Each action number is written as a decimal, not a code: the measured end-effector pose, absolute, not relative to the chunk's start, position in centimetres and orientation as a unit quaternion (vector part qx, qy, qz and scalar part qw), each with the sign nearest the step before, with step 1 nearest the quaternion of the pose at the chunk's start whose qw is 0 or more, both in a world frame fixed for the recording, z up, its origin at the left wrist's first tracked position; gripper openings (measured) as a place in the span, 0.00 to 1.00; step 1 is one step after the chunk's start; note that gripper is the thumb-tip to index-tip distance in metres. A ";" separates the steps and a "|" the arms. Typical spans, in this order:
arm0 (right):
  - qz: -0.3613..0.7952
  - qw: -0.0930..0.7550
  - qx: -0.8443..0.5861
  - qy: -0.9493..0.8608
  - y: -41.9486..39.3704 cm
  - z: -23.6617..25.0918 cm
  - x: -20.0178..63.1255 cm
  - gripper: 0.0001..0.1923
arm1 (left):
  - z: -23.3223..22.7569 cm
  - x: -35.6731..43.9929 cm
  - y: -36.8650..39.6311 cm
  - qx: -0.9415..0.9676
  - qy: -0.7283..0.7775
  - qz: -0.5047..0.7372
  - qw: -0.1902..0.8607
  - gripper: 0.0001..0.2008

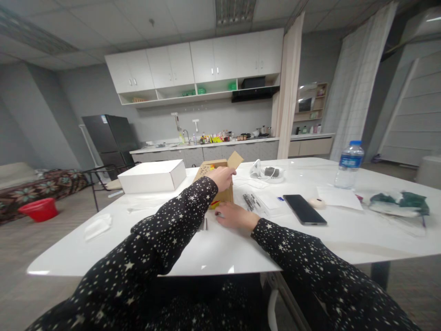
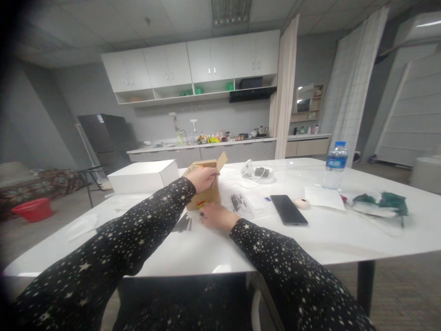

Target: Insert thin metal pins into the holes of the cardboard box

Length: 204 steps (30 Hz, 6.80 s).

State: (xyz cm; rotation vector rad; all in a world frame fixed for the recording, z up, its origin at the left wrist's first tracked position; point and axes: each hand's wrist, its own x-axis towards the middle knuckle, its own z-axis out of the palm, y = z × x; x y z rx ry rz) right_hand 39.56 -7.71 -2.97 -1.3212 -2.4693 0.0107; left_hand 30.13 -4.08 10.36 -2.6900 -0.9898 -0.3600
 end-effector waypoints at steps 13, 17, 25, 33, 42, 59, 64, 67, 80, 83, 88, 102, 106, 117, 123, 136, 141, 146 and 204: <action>0.001 0.178 -0.461 -0.869 -7.5 -3.2 39.6 0.12 | 10.8 30.9 -4.0 -0.916 -0.369 -0.114 0.110 0.17; 0.002 0.176 -0.461 -0.870 -7.7 -3.1 39.5 0.12 | 10.9 30.8 -4.1 -0.916 -0.366 -0.120 0.115 0.16; -0.001 0.179 -0.458 -0.871 -7.4 -3.4 39.5 0.13 | 10.8 30.5 -3.0 -0.915 -0.365 -0.122 0.120 0.16; 0.005 0.179 -0.457 -0.871 -7.6 -3.3 39.4 0.13 | 10.7 30.8 -2.7 -0.922 -0.339 -0.111 0.149 0.15; -0.006 0.169 -0.456 -0.874 -7.6 -3.1 39.2 0.13 | 10.8 31.0 -2.7 -0.921 -0.341 -0.065 0.176 0.15; -0.006 0.170 -0.450 -0.877 -7.6 -3.2 39.0 0.12 | 11.3 31.3 -4.0 -0.911 -0.373 -0.059 0.165 0.16; -0.007 0.172 -0.450 -0.876 -7.6 -3.2 39.1 0.12 | 11.4 31.1 -4.1 -0.914 -0.368 -0.070 0.157 0.17; -0.005 0.168 -0.456 -0.874 -7.6 -3.2 39.1 0.12 | 11.4 31.0 -3.9 -0.919 -0.355 -0.075 0.153 0.17; -0.006 0.164 -0.452 -0.877 -7.5 -3.4 39.1 0.12 | 11.6 31.4 -3.4 -0.909 -0.374 -0.099 0.152 0.14; -0.010 0.161 -0.451 -0.878 -7.4 -3.4 39.0 0.12 | 11.8 31.4 -3.3 -0.906 -0.383 -0.106 0.149 0.15; -0.005 0.164 -0.449 -0.878 -7.3 -3.6 39.1 0.12 | 12.5 31.5 -3.1 -0.902 -0.400 -0.116 0.116 0.13; 0.004 0.168 -0.454 -0.875 -7.6 -3.3 39.7 0.13 | 13.2 31.7 -2.7 -0.873 -0.441 -0.190 0.085 0.19; 0.005 0.161 -0.460 -0.873 -7.7 -3.2 39.7 0.13 | 13.6 31.5 -2.8 -0.873 -0.444 -0.181 0.084 0.20; 0.003 0.162 -0.464 -0.871 -7.8 -3.1 39.8 0.12 | 13.6 31.3 -3.1 -0.860 -0.451 -0.230 0.065 0.19; -0.007 0.164 -0.460 -0.873 -7.7 -3.4 40.1 0.12 | 14.2 30.0 -4.8 -0.872 -0.376 -0.304 0.082 0.19; 0.007 0.167 -0.482 -0.860 -7.7 -3.5 39.4 0.12 | 7.3 21.2 -12.2 -0.882 -0.239 -0.383 0.136 0.16; 0.005 0.177 -0.463 -0.868 -7.5 -3.5 39.1 0.12 | 0.8 19.3 -10.7 -0.890 -0.257 -0.322 0.195 0.22; 0.019 0.179 -0.467 -0.866 -7.7 -3.4 39.0 0.12 | -3.8 19.2 -8.9 -0.907 -0.243 -0.272 0.211 0.21; 0.028 0.168 -0.484 -0.859 -7.9 -2.8 36.2 0.13 | -5.4 12.0 -4.9 -0.910 -0.290 -0.283 -0.087 0.17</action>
